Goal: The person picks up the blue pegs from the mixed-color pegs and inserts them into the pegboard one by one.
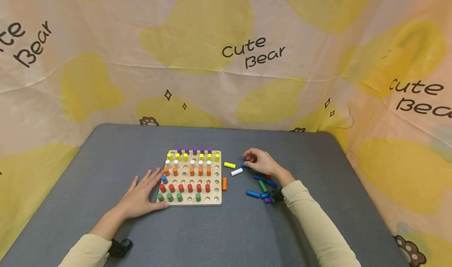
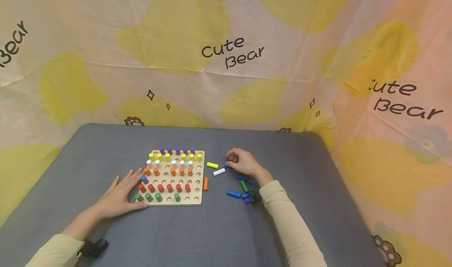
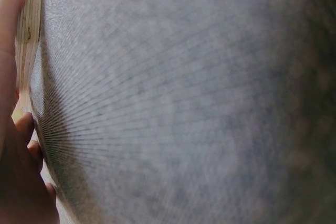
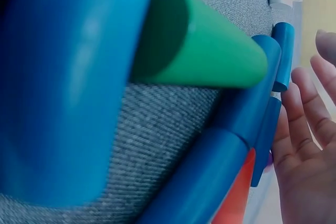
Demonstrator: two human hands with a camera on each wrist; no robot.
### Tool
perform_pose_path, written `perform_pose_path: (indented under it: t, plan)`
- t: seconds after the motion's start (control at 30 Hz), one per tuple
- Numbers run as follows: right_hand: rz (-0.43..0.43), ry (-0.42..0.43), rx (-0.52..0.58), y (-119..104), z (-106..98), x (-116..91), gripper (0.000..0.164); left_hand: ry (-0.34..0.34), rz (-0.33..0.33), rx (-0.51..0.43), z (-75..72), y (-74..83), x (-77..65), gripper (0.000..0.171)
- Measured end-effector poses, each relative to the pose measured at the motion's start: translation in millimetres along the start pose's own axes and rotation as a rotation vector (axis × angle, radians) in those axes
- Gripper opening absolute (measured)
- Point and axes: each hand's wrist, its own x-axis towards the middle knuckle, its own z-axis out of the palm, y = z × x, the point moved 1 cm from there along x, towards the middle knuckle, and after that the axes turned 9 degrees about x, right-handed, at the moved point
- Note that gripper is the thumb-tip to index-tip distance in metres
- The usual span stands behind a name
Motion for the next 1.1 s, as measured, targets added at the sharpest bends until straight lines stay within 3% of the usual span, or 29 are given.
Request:
perform_pose_path:
  t: [0.47, 1.1]
  plan:
    - [-0.004, -0.074, -0.079, 1.3, 1.3, -1.0, 0.021, -0.003, 0.000, -0.001, 1.6, -2.1, 0.4, 0.105]
    - [0.017, -0.120, -0.098, 2.7, 1.6, 1.8, 0.011, -0.002, 0.001, -0.004, 1.2, -1.3, 0.3, 0.104]
